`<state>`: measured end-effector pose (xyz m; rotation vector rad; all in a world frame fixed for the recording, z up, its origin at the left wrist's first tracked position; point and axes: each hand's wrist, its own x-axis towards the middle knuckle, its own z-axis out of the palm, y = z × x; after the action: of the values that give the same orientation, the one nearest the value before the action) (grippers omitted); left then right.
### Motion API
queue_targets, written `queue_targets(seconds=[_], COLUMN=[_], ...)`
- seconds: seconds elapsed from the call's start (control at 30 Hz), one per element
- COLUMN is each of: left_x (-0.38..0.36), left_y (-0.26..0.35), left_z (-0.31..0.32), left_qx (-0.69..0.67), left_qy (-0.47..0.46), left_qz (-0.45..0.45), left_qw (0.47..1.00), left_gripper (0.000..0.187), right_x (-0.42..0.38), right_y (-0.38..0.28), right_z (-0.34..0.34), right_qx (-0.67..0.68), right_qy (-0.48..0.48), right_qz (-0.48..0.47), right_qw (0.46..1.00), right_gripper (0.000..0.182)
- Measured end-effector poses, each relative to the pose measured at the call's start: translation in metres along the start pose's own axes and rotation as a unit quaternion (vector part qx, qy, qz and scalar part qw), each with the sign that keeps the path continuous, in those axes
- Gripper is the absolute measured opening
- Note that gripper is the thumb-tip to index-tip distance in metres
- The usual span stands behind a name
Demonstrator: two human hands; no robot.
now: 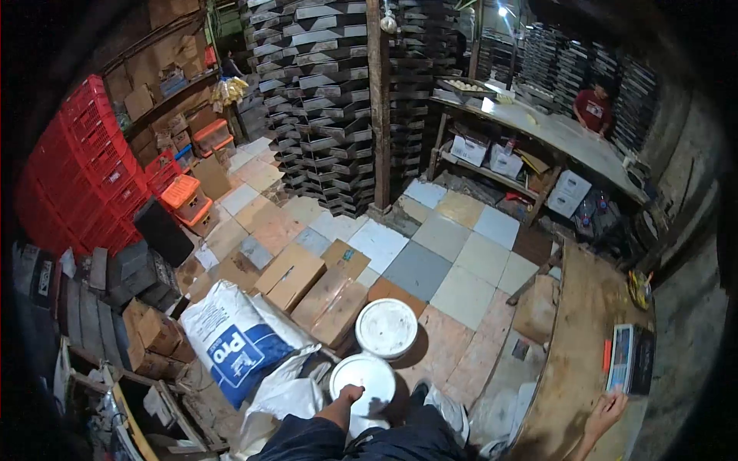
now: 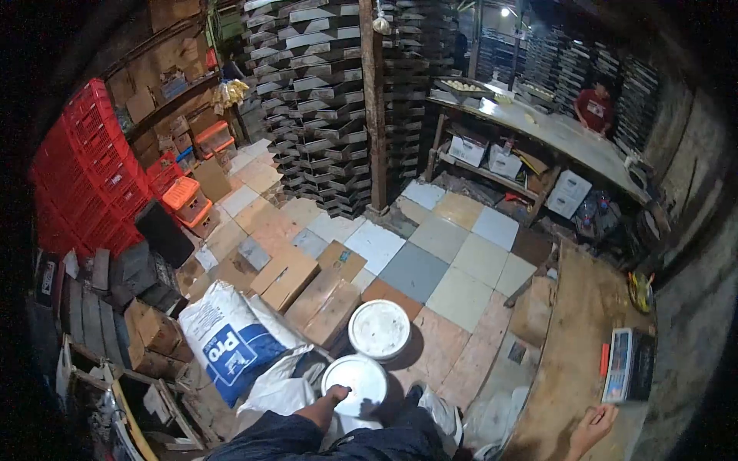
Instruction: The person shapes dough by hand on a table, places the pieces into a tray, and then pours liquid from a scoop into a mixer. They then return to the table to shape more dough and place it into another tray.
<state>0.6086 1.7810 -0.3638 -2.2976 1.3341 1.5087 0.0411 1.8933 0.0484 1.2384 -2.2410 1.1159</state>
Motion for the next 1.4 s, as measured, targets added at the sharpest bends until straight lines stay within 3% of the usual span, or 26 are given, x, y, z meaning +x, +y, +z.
queue_targets(seconds=[0.13,0.2,0.27,0.3,0.33,0.37,0.4,0.43,0.5,0.53,0.57,0.67,0.73,0.8,0.87,0.9,0.93,1.0,1.1,1.17,1.23,1.3,1.37,1.4], left_x=[0.082,0.126,0.181,0.192,0.213,0.229,0.24,0.257,0.261,0.265,0.272,0.283,0.286,0.293,0.354,0.39,0.431,0.497,0.603,0.681,0.731,0.731,0.669,0.643], left_y=[0.091,0.129,0.144,0.171,0.202,0.232,0.254,0.297,0.346,0.371,0.397,0.479,0.533,0.579,0.598,0.609,0.626,0.671,0.834,0.996,1.145,1.293,1.428,1.49], left_z=[0.01,0.021,0.032,0.033,0.034,0.03,0.024,0.006,-0.032,-0.052,-0.07,-0.13,-0.172,-0.215,-0.25,-0.267,-0.292,-0.334,-0.411,-0.438,-0.433,-0.392,-0.344,-0.332], left_qx=[-0.03,-0.022,-0.103,-0.08,-0.044,-0.022,0.004,-0.074,-0.157,-0.185,-0.209,-0.258,-0.301,-0.338,-0.283,-0.227,-0.274,-0.199,0.09,0.175,0.16,0.072,-0.008,0.002], left_qy=[-0.017,0.059,0.075,0.053,0.043,0.035,0.047,-0.095,-0.139,-0.164,-0.192,-0.248,-0.249,-0.221,-0.18,-0.155,-0.188,-0.13,-0.025,0.028,0.068,0.078,0.091,0.028], left_qz=[0.011,0.01,0.172,0.139,0.074,0.022,0.002,-0.153,-0.083,-0.051,-0.032,-0.028,-0.04,-0.042,0.013,0.056,-0.075,0.071,0.11,0.192,0.281,0.382,0.494,0.555], left_qw=[0.999,0.998,0.977,0.986,0.995,0.999,0.999,0.981,0.974,0.968,0.958,0.933,0.92,0.914,0.942,0.96,0.94,0.969,0.989,0.965,0.944,0.918,0.865,0.831], left_gripper=[0.061,0.053,0.051,0.048,0.046,0.044,0.042,0.05,0.047,0.046,0.044,0.041,0.038,0.036,0.033,0.031,0.033,0.04,0.034,0.03,0.026,0.022,0.021,0.017], right_x=[0.083,0.123,0.184,0.214,0.246,0.283,0.332,0.359,0.438,0.472,0.504,0.564,0.56,0.543,0.555,0.546,0.533,0.502,0.467,0.503,0.57,0.662,0.757,0.822], right_y=[0.063,0.099,0.128,0.163,0.108,0.135,0.143,0.124,0.067,0.047,0.032,0.058,0.001,0.01,0.018,0.045,0.083,0.177,0.304,0.356,0.362,0.355,0.312,0.262], right_z=[0.105,0.167,0.236,0.253,0.26,0.297,0.311,0.348,0.386,0.419,0.456,0.621,0.674,0.726,0.758,0.775,0.793,0.833,0.913,0.996,1.053,1.091,1.108,1.111], right_qx=[-0.051,-0.057,-0.124,-0.077,-0.043,0.026,0.076,0.094,0.09,0.138,0.325,0.37,0.303,0.082,0.029,0.0,-0.022,-0.082,-0.221,-0.263,-0.2,-0.135,-0.018,0.066], right_qy=[-0.048,0.002,0.088,-0.049,-0.129,-0.08,-0.252,-0.11,-0.165,-0.107,-0.125,-0.19,-0.271,-0.342,-0.638,-0.666,-0.65,-0.54,-0.244,-0.095,-0.124,-0.156,-0.152,-0.113], right_qz=[0.022,-0.074,-0.194,-0.094,0.015,-0.173,-0.144,-0.195,-0.091,-0.141,-0.186,-0.147,-0.082,-0.229,-0.054,-0.045,-0.066,-0.172,-0.308,-0.286,-0.13,0.028,0.189,0.261], right_qw=[0.997,0.996,0.969,0.991,0.991,0.981,0.954,0.97,0.978,0.975,0.919,0.897,0.91,0.908,0.768,0.744,0.757,0.82,0.893,0.917,0.963,0.978,0.97,0.956], right_gripper=[0.007,0.016,0.025,0.034,0.031,0.023,0.025,0.02,0.019,0.029,0.041,0.017,0.011,0.009,0.027,0.028,0.029,0.031,0.035,0.037,0.03,0.026,0.022,0.025])
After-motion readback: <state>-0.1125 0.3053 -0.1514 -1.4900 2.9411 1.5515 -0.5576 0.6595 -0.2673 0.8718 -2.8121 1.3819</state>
